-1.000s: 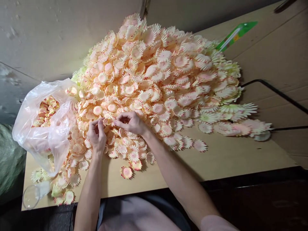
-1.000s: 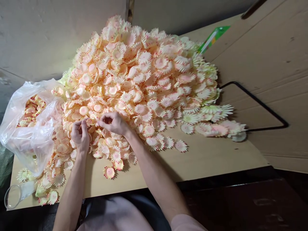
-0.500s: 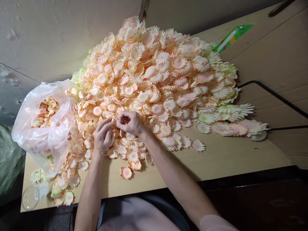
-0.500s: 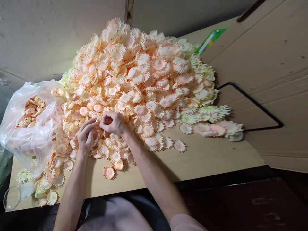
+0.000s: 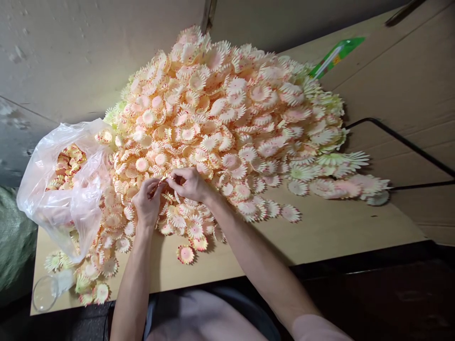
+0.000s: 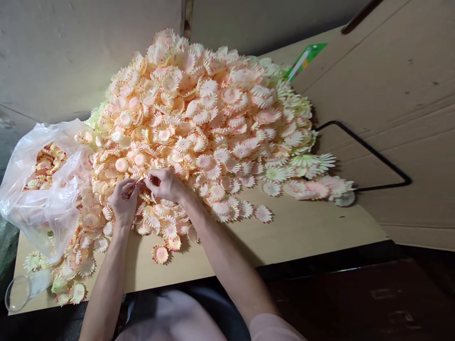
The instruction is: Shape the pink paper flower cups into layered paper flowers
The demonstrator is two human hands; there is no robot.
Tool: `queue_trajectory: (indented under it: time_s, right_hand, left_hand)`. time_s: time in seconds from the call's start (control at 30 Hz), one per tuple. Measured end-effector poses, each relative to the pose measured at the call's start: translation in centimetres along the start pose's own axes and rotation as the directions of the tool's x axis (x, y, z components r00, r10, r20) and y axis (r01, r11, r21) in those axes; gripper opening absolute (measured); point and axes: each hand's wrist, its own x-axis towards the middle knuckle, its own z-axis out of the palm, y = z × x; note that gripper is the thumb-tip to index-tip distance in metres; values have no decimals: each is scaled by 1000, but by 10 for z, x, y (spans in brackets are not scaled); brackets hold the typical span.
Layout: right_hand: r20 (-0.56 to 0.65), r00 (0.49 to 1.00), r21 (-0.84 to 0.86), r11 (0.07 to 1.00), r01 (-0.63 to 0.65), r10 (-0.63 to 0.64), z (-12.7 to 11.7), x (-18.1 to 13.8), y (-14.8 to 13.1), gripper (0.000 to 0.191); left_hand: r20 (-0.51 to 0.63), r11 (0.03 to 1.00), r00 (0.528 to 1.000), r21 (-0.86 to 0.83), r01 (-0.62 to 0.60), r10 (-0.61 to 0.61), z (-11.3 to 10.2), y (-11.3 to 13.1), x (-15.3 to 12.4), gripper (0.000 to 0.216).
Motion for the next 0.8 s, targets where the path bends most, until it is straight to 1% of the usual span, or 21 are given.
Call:
queue_trajectory:
  time_s: [0.07, 0.13, 0.2, 0.27, 0.33, 0.37, 0.4, 0.43, 0.47, 0.5, 0.53, 0.6, 0.63, 0.7, 0.8]
  right_hand:
    - [-24, 1000, -40, 999, 8, -9, 2, 0, 1, 23]
    - [-60, 998, -80, 997, -7, 2, 4, 0, 3, 24]
    - [-84, 996, -100, 994, -39, 31, 5, 0, 5, 26]
    - [-117, 989, -102, 989, -106, 94, 3, 1, 7, 27]
    - [-178, 963, -57, 975, -215, 202, -3, 3, 9, 27]
    - [-210, 941, -11, 962, -273, 265, -6, 4, 10, 28]
    - [-237, 918, 45, 948, -315, 317, -9, 4, 11, 29]
    - [-250, 906, 89, 940, -331, 342, -11, 5, 11, 30]
    - [-252, 906, 113, 941, -320, 339, -13, 5, 11, 31]
    - [-244, 915, 130, 946, -297, 321, -15, 6, 10, 34]
    - [-227, 928, 143, 953, -267, 294, -16, 6, 9, 36]
    - [-173, 950, 198, 954, -225, 260, -16, 5, 8, 40]
    - [-145, 955, 244, 944, -220, 260, -17, 4, 7, 40]
    - [-90, 957, 348, 909, -228, 274, -17, 3, 6, 37]
    - [12, 956, 486, 834, -263, 295, -18, 2, 4, 31]
  left_hand:
    - [-4, 1000, 1000, -9, 19, -19, 2, 2, -1, 17]
    - [-31, 1000, 999, 0, -4, 4, 4, 5, -2, 14]
    - [-61, 999, 997, 26, -44, 45, 4, 6, -4, 9]
    - [-104, 996, 991, 49, -79, 83, 3, 6, -6, 7]
    - [-225, 996, 971, 56, -75, 85, -1, 5, -6, 11]
    - [-323, 997, 944, 46, -54, 66, -3, 5, -4, 14]
    - [-421, 999, 906, 29, -14, 25, -5, 5, -3, 16]
    - [-480, 1000, 877, 2, 23, -19, -7, 5, -1, 19]
    - [-500, 997, 863, -43, 60, -74, -8, 6, 2, 21]
    - [-489, 990, 863, -113, 85, -130, -8, 7, 4, 22]
    - [-452, 979, 877, -180, 91, -165, -8, 8, 6, 23]
    - [-335, 957, 924, -275, 92, -185, -6, 11, 9, 20]
    - [-285, 952, 942, -292, 88, -175, -6, 12, 9, 19]
    - [-210, 961, 968, -267, 77, -136, -6, 12, 9, 16]
    - [-124, 982, 990, -185, 46, -70, -11, 11, 7, 12]
